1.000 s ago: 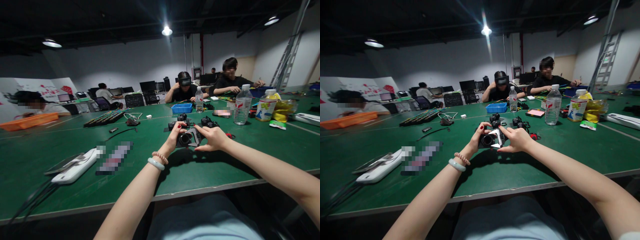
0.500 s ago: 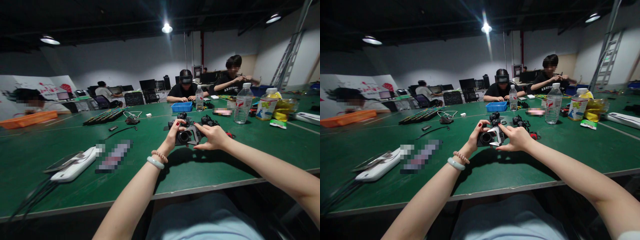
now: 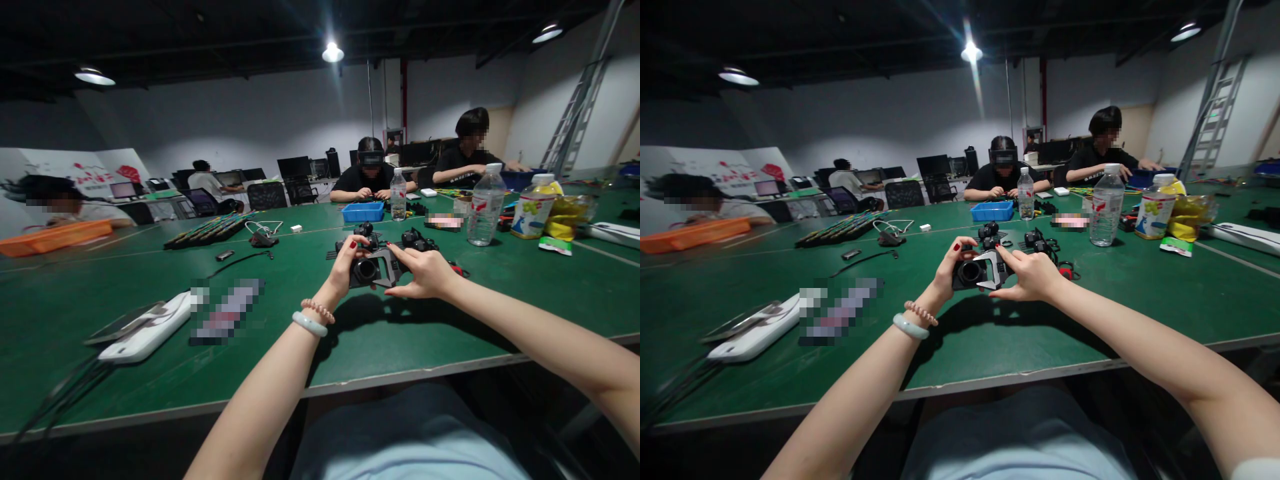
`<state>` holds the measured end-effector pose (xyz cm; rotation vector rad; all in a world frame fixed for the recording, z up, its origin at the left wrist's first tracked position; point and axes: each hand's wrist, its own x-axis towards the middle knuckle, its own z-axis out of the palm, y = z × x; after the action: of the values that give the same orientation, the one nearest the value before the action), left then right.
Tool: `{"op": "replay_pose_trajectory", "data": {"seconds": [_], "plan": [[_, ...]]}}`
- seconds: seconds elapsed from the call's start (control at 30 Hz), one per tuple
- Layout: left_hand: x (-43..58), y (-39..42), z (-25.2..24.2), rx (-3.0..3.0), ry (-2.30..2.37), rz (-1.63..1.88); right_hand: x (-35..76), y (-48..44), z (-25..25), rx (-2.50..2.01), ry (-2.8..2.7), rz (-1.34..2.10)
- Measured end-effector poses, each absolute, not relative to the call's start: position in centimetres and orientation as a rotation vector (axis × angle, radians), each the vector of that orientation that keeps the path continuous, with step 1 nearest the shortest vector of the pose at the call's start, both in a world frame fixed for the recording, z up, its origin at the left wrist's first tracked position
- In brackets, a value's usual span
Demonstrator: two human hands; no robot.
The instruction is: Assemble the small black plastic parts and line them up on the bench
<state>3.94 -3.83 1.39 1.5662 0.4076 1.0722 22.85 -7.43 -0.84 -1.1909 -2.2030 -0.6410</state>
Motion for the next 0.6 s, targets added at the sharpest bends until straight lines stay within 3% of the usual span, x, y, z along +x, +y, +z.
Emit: {"op": "replay_pose_trajectory", "data": {"seconds": [0.33, 0.6], "plan": [[4.0, -3.1, 0.9, 2.084, 0.737, 1.25, 26.6, -6.7, 2.3, -1.244, -2.128, -0.92], [4.4, -3.7, 0.1, 2.538, 1.068, 0.972, 32.8, -4.1, 3.0, -2.027, -1.609, -0.575]]}}
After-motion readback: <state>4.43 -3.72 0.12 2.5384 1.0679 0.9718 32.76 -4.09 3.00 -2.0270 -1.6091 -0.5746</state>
